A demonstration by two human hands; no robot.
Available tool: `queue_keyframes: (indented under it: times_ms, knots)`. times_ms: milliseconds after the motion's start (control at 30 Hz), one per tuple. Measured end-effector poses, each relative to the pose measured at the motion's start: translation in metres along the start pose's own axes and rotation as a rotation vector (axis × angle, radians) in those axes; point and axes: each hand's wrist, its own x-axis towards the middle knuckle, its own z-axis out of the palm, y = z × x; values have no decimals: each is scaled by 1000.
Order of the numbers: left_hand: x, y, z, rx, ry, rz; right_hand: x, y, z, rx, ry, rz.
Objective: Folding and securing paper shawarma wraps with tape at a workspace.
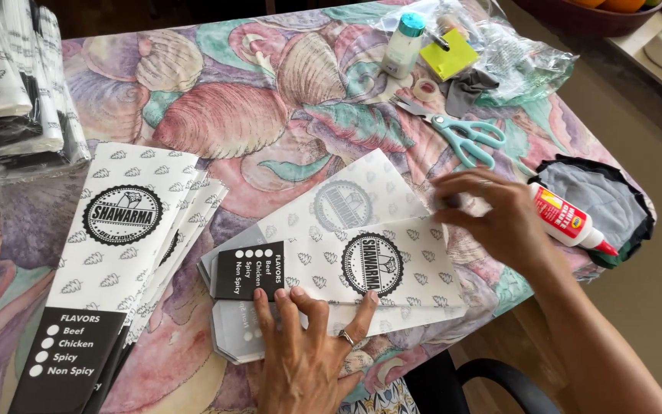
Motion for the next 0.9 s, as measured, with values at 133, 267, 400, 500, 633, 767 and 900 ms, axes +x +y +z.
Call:
queue_keyframes:
  times_ms: [133,267,400,500,633,767,900]
  knots:
    - [2,-1,-2,54,-7,1,51,-54,56,346,-249,-141]
    - [3,-2,-3,13,-22,-4,75,-72,89,549,-370,-438]
    - [1,-5,-1,-7,46,4,50,-36,42,448,-422,-253]
    - [8,-3,-5,-57,111,-58,24,0,-2,326,-407,-114]
    - [16,2,-8,-108,151,-133,16,22,-1,291,-292,-123]
    - [20,5,-8,-124,227,-179,63,-14,39,502,-489,-337]
    - [10,6,-4,-184,135,-99,118,-77,99,578,-603,-551]
